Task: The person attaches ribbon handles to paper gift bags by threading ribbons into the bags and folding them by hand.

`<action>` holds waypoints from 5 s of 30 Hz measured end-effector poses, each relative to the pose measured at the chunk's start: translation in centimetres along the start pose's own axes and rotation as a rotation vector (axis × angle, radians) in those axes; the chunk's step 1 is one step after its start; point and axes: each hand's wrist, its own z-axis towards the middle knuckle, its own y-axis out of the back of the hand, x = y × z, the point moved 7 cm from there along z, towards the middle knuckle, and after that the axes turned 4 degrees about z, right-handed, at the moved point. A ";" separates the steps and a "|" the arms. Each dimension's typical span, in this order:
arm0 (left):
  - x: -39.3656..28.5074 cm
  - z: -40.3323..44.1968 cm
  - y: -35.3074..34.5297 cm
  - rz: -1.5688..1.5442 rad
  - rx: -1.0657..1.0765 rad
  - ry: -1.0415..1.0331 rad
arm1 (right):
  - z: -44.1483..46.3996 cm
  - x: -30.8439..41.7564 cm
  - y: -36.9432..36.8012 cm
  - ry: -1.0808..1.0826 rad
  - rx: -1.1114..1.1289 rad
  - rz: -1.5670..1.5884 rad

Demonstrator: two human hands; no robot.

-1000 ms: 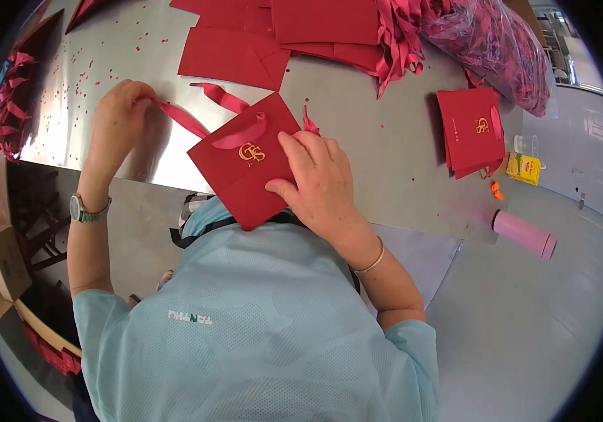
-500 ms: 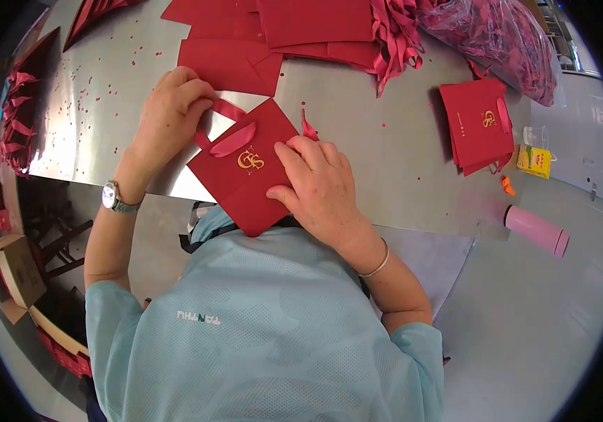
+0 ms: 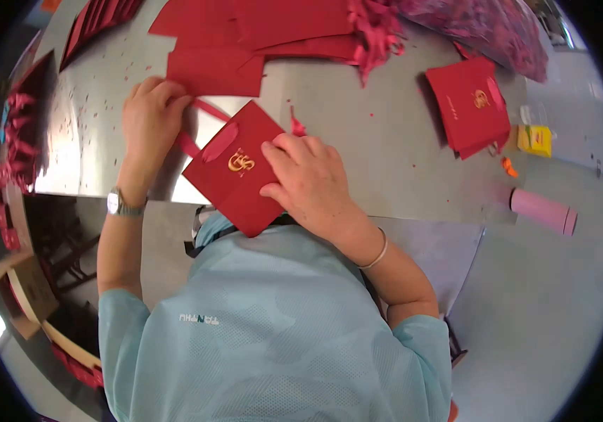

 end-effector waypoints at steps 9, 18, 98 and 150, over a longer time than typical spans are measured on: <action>-3.7 -4.8 -0.6 -0.489 0.358 0.133 | -0.4 -0.2 -0.5 0.019 0.100 -0.054; -3.9 -4.6 9.5 -0.628 -0.193 -0.182 | -2.3 0.4 7.8 0.150 -0.674 0.348; -0.5 0.0 0.9 -0.394 0.160 0.349 | 8.8 -16.3 9.0 -0.373 -0.420 0.033; -7.8 -3.5 -3.2 -1.036 0.854 0.277 | -0.6 0.0 2.1 0.030 -0.227 0.370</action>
